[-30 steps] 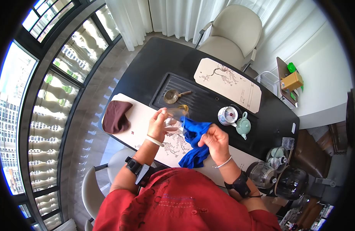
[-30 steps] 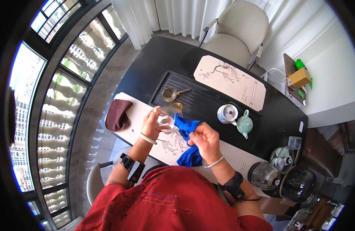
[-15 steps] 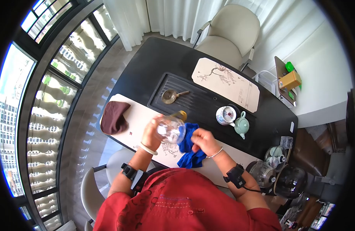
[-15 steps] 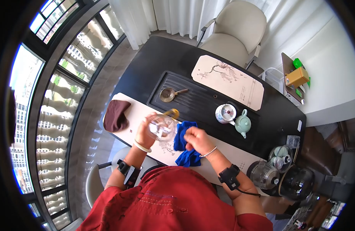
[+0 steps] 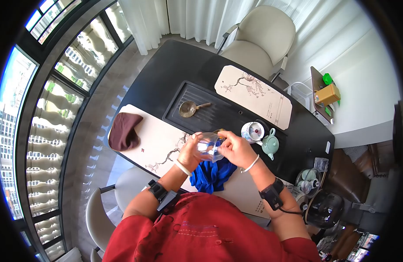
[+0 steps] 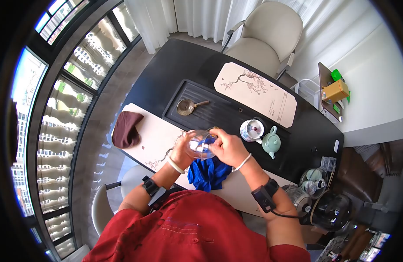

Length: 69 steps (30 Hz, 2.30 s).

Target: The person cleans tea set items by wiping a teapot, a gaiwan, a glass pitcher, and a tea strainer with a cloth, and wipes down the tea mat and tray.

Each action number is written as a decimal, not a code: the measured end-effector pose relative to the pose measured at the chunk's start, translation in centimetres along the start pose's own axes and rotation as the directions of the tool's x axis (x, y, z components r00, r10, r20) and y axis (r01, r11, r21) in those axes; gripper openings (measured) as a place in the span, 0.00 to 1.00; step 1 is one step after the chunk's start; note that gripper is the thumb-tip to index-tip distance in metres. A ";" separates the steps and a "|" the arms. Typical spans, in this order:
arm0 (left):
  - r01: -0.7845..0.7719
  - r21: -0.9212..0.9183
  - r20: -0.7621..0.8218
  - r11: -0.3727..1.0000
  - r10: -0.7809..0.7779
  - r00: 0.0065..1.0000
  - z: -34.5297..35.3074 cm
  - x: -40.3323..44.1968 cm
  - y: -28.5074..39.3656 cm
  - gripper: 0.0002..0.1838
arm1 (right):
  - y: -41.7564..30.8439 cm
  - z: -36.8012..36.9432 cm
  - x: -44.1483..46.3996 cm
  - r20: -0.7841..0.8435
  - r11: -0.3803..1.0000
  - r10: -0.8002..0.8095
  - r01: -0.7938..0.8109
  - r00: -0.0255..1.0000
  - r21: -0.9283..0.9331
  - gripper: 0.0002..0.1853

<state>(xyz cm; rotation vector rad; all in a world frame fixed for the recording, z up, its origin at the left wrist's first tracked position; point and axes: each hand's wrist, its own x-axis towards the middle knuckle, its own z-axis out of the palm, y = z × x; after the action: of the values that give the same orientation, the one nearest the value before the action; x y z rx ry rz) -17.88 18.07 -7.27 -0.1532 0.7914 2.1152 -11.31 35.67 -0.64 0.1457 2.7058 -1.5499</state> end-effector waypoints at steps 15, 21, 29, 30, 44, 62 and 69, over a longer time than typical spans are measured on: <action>-0.275 0.823 0.279 -0.497 -0.067 0.958 0.5 -1.8 -6.1 0.33 | 7.2 -6.5 11.4 0.199 0.504 0.202 0.072 0.959 -0.861 0.08; -0.257 0.772 0.329 -0.581 0.019 0.944 -3.3 -1.4 -6.2 0.21 | 9.5 -6.7 12.0 0.212 0.535 0.201 0.074 0.956 -0.842 0.10; -0.139 0.842 0.266 -0.522 0.176 0.948 -5.7 -2.5 -3.1 0.20 | 9.3 -6.8 12.6 0.263 0.503 0.247 0.108 0.933 -0.858 0.10; -0.102 0.840 0.231 -0.534 0.180 0.956 -6.0 -2.6 -2.4 0.19 | 9.3 -6.9 12.6 0.265 0.502 0.246 0.111 0.932 -0.858 0.10; -0.191 0.968 0.135 0.162 0.304 0.943 -6.1 -0.1 5.0 0.17 | 0.0 2.2 5.2 0.288 0.961 -0.074 0.146 0.955 -0.237 0.32; 0.197 0.971 -0.090 -0.138 0.554 0.828 -7.7 13.7 7.0 0.19 | 5.9 0.6 -6.4 0.029 0.977 0.207 -0.205 0.978 -0.058 0.18; -0.105 0.403 -0.354 0.909 0.261 0.898 -4.6 8.0 6.8 0.27 | 5.1 3.7 -4.9 0.086 0.961 0.145 -0.161 0.986 0.224 0.19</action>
<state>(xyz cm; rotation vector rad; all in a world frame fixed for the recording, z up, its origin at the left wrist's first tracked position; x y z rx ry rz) -28.86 17.84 -10.62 -0.3233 1.4972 2.0892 -6.10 34.69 -6.65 0.2920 2.3931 -1.7798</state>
